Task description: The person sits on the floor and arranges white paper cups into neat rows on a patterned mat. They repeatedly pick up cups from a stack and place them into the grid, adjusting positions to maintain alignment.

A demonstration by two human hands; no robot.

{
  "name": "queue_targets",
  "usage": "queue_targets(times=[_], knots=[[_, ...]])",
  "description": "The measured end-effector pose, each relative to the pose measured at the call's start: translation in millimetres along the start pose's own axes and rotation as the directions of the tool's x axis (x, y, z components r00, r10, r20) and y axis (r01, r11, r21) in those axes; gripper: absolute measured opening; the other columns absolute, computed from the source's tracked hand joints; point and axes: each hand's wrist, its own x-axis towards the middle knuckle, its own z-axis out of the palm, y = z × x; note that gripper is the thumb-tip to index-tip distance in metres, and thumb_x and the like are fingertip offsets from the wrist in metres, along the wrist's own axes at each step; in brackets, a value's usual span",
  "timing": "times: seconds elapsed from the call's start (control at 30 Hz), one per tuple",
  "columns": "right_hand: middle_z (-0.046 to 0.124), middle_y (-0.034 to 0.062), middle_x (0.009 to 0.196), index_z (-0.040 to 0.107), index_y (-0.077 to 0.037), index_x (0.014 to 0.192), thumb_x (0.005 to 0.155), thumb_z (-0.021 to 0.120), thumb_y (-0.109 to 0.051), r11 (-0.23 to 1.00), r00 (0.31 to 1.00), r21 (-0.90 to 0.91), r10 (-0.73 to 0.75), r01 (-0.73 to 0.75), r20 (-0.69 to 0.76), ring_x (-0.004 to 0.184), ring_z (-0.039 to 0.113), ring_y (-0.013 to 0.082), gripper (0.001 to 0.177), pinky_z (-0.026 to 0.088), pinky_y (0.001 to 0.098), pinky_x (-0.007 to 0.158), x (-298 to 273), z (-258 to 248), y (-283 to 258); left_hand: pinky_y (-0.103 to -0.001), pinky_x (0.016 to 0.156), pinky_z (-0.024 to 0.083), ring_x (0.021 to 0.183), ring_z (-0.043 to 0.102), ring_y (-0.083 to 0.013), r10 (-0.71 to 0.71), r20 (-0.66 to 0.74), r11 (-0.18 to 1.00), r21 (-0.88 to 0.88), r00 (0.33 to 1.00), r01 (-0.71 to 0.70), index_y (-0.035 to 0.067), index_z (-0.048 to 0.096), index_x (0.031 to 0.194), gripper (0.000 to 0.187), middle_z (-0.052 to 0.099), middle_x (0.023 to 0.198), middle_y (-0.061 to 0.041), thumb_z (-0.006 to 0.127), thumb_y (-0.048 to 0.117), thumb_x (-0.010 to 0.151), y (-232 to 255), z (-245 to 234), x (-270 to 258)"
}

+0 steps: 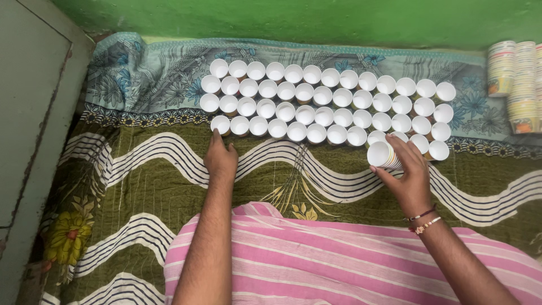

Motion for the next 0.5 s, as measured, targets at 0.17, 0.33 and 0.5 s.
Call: queue_targets(times=[0.17,0.33,0.5], knots=[[0.064,0.0128,0.144,0.061,-0.011,0.144,0.078,0.087,-0.027,1.0,1.0,0.03,0.003,-0.003,0.006,0.138,0.056,0.0337,0.073,0.038,0.0507,0.12,5,0,-2,-0.046,0.111,0.045,0.134,0.055,-0.036,0.05,-0.035,0.998,-0.046,0.998,-0.052,0.003,0.032,0.157,0.073,0.046,0.156,-0.019,0.067,0.013,0.093,0,2,-1],[0.063,0.0121,0.146,0.058,-0.011,0.146,0.079,0.085,-0.027,0.994,1.0,0.109,-0.018,0.017,0.005,0.138,0.058,0.0336,0.074,0.035,0.0514,0.125,6,5,-7,-0.047,0.109,0.047,0.132,0.056,-0.0375,0.085,-0.073,0.995,-0.049,0.994,-0.089,0.004,0.032,0.158,0.076,0.047,0.155,-0.018,0.069,0.014,0.092,-2,5,1],[0.064,0.0135,0.144,0.06,-0.011,0.145,0.074,0.087,-0.026,0.997,0.999,0.068,0.025,-0.027,0.031,0.139,0.053,0.038,0.077,0.035,0.0518,0.121,3,9,-13,-0.048,0.106,0.047,0.131,0.056,-0.0374,0.08,-0.056,0.995,-0.056,0.995,-0.083,0.005,0.029,0.158,0.08,0.046,0.156,-0.017,0.07,0.016,0.091,-1,6,5]])
